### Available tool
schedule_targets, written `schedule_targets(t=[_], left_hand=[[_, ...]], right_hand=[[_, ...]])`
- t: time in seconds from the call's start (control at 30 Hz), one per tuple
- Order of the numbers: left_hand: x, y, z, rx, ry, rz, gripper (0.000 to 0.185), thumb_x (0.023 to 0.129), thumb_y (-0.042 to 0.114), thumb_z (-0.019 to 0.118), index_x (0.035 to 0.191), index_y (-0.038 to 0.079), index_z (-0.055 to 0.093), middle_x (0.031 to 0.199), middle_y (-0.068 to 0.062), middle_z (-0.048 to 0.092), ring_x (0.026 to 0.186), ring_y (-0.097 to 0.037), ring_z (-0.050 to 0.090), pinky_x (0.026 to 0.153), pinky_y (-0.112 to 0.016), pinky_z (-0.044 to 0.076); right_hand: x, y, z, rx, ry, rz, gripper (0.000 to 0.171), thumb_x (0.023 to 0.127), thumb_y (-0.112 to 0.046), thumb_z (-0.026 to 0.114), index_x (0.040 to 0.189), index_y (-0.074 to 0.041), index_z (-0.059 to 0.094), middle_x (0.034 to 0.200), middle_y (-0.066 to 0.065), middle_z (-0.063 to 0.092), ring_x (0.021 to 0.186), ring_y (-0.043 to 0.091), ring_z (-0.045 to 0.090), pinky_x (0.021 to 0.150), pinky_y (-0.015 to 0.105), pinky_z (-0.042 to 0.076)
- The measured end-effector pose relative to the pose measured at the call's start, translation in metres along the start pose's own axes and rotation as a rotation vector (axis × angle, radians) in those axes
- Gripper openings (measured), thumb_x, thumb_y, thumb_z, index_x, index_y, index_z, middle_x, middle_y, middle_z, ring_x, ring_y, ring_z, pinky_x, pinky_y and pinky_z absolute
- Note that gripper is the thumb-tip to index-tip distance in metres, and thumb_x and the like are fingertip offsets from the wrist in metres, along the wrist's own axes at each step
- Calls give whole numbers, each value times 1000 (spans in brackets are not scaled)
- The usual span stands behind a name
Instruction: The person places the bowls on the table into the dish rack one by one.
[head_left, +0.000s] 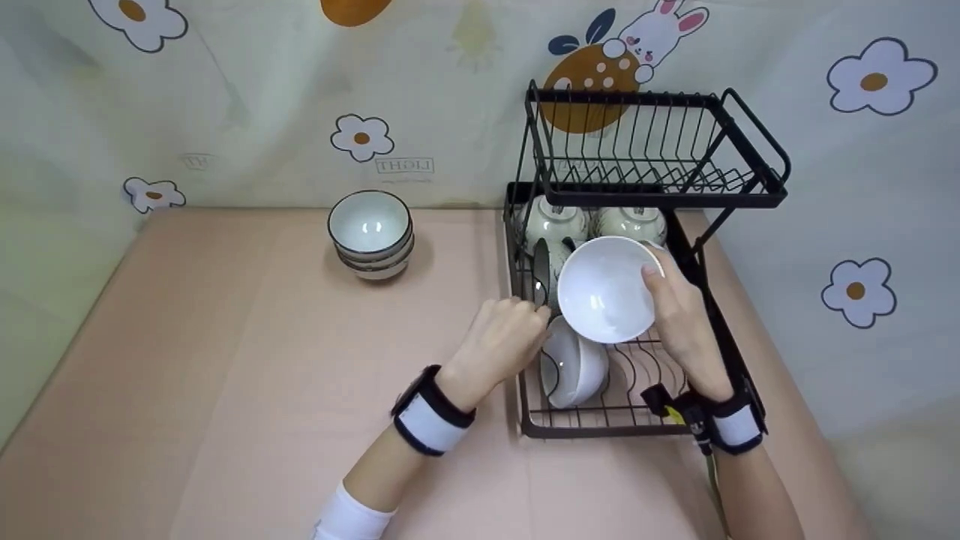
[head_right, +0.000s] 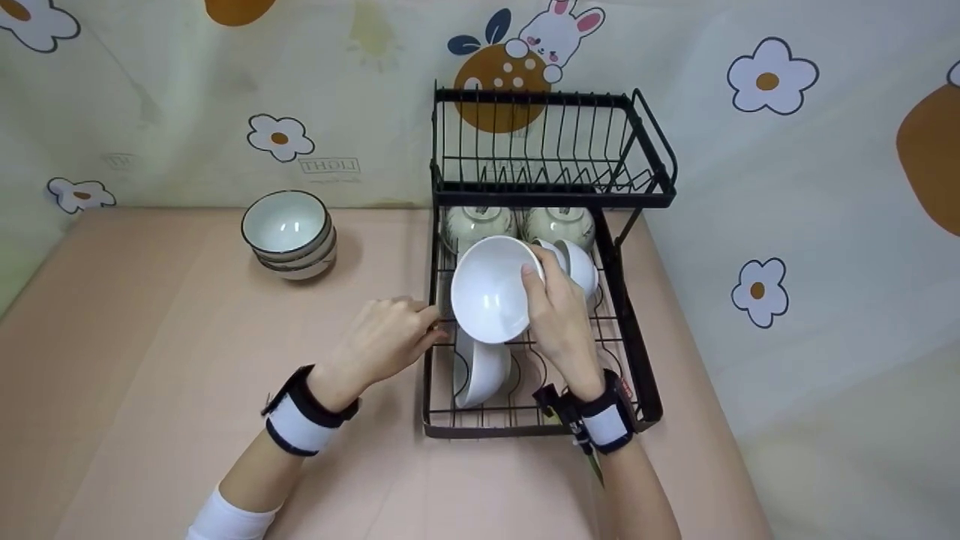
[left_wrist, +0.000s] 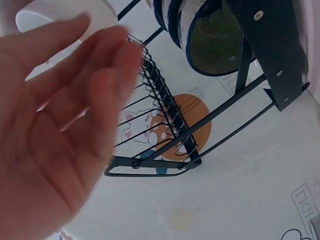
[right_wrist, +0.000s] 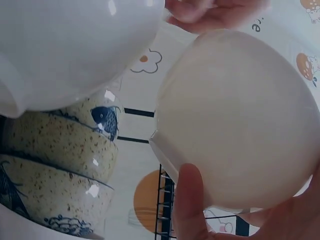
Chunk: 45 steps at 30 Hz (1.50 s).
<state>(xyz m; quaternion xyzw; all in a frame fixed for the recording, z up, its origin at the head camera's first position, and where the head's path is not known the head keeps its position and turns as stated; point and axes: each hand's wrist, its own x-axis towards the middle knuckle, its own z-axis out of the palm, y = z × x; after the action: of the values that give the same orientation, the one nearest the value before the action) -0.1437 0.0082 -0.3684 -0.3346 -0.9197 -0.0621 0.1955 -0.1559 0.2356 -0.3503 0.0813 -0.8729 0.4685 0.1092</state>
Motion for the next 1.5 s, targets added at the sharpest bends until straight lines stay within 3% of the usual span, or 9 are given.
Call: schedule_targets(t=[0.17, 0.3, 0.43, 0.8, 0.97, 1.07, 1.17, 1.37, 1.5], left_hand=[[-2, 0, 9, -5, -170, -136, 22, 81, 15, 73, 62, 8, 63, 57, -2, 57, 45, -12, 44, 38, -23, 37], [-1, 2, 13, -42, -330, -216, 29, 82, 33, 74, 71, 7, 70, 64, -4, 63, 49, -14, 51, 41, -24, 41], [0, 3, 16, -69, -426, -258, 34, 82, 41, 72, 78, 7, 73, 68, -5, 66, 54, -15, 56, 45, -25, 45], [3, 4, 17, -64, -491, -289, 35, 84, 41, 70, 83, 7, 73, 73, -5, 67, 60, -16, 60, 50, -27, 50], [4, 4, 17, -61, -495, -290, 35, 84, 41, 70, 84, 6, 73, 76, -6, 69, 63, -18, 63, 52, -28, 52], [4, 4, 17, -62, -491, -291, 35, 84, 41, 70, 84, 6, 73, 77, -7, 69, 64, -18, 64, 53, -29, 53], [3, 4, 17, -65, -481, -294, 34, 84, 40, 70, 84, 6, 73, 79, -7, 70, 66, -19, 64, 54, -30, 54], [3, 4, 17, -81, -481, -303, 33, 84, 39, 71, 84, 6, 73, 80, -8, 70, 67, -20, 65, 55, -30, 54], [4, 4, 16, -93, -492, -307, 33, 84, 39, 70, 83, 6, 73, 78, -7, 69, 65, -19, 63, 54, -29, 53]], right_hand=[[0, 0, -5, -46, 19, 9, 46, 102, -33, 36, 135, -4, 49, 125, 25, 58, 101, 42, 61, 75, 57, 53], [0, -2, -11, -109, 30, 43, 50, 102, -39, 35, 135, -5, 48, 124, 27, 57, 102, 44, 60, 76, 59, 52], [1, -3, -16, -152, 48, 60, 50, 102, -39, 34, 135, -5, 48, 121, 31, 57, 98, 47, 61, 73, 58, 54], [2, 0, -30, -340, 20, 61, 47, 102, -36, 34, 135, -5, 47, 128, 28, 55, 111, 50, 53, 84, 65, 46], [0, 2, -31, -495, 13, 70, 47, 100, -41, 38, 135, -10, 48, 115, 28, 60, 95, 48, 59, 69, 60, 49], [0, 3, -28, -571, -46, 86, 51, 99, -47, 38, 135, -11, 47, 101, 28, 61, 77, 43, 61, 54, 47, 47], [0, 4, -24, -628, -130, 94, 56, 98, -52, 36, 136, -11, 46, 95, 27, 60, 71, 38, 59, 50, 40, 44], [-2, 4, -12, -707, -331, 70, 72, 96, -62, 32, 140, -6, 42, 113, 37, 55, 95, 47, 58, 63, 55, 50], [-4, 4, -4, -745, -406, 69, 76, 94, -65, 33, 141, -6, 41, 115, 38, 55, 99, 50, 57, 64, 56, 51]])
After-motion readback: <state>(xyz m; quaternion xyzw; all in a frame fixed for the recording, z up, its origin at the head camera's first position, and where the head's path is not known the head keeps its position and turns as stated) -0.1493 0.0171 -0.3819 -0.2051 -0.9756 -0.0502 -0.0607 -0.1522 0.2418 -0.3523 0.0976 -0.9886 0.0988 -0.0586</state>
